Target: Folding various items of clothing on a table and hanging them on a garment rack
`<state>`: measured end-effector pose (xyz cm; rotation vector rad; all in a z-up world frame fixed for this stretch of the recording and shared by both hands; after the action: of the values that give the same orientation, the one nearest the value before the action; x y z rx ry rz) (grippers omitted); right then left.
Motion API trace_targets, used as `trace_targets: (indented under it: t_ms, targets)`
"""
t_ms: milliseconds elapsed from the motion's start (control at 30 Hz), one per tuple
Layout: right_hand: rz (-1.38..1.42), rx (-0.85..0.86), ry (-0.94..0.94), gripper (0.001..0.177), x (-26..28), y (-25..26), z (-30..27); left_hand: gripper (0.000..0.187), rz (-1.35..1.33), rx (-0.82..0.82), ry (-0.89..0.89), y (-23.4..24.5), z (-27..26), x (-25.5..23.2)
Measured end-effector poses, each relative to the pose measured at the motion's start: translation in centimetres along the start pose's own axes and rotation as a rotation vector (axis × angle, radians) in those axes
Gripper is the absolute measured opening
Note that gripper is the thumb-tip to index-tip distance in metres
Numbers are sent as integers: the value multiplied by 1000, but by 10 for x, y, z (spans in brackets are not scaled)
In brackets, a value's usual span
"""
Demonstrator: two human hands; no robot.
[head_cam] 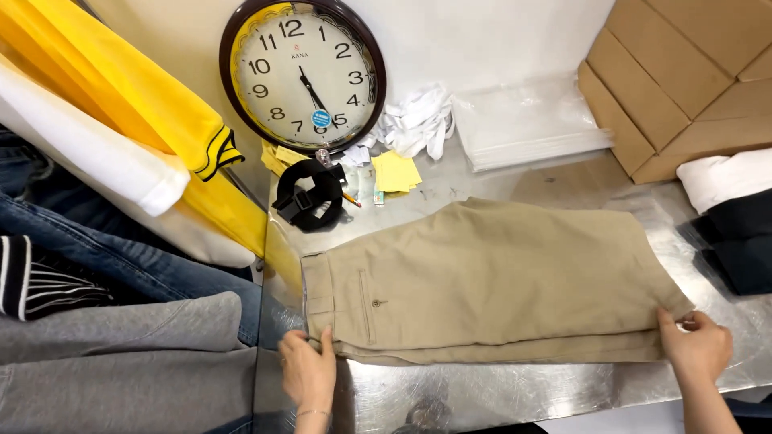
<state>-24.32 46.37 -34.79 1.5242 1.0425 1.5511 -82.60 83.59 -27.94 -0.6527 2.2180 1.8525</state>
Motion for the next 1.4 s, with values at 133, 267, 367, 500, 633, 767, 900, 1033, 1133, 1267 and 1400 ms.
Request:
trace_targets:
  t_ms: [133,267,367,500,633,767,900,1033,1133,1267,1400]
  targets:
    - [865,209,-318,31,32,2,-10,93,330,299,117,28,3,-24]
    - [1143,318,-484,25,34,-8,-8,80,335,284,66,34,-17,-44]
    - [1140,483,-529,38,23,-19,-3,76,73,447,134,47,-35,-71]
    - [1164,449,-603,47,54,11,-23,83,-73,373,224,48,-38,-77]
    - [1124,386,-530,39,46,-1,-14,26,-25,75,104,36,-29,-57]
    - [1144,457,-578,41,43,1,-9,26,-80,238,163,51,-28,-71]
    - [1371,480,-618,39,52,20,-19,22,-329,245,164,42,-5,-42]
    - [1491,424,-451,50,56,37,-36,23,-588,200,191,51,14,-21]
    - [1420,307,-470,42,18,4,-26,21,-604,357,223,9,31,20]
    - [1344,56,-613,37,15,1,-26,20,-612,349,298,9,18,17]
    - [1321,-23,-697,29,-5,-18,-11,23,-835,368,428,16,16,19]
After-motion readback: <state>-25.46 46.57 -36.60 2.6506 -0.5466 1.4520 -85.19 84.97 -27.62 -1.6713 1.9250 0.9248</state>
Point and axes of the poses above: each hand's wrist, its own z-axis towards the middle knuckle, its own y-axis out of the back of the hand, x = y × z, the point moved 1 cm from there along z, towards the middle knuckle, and after that the axes turned 4 degrees about x, right-handed, at the moved point
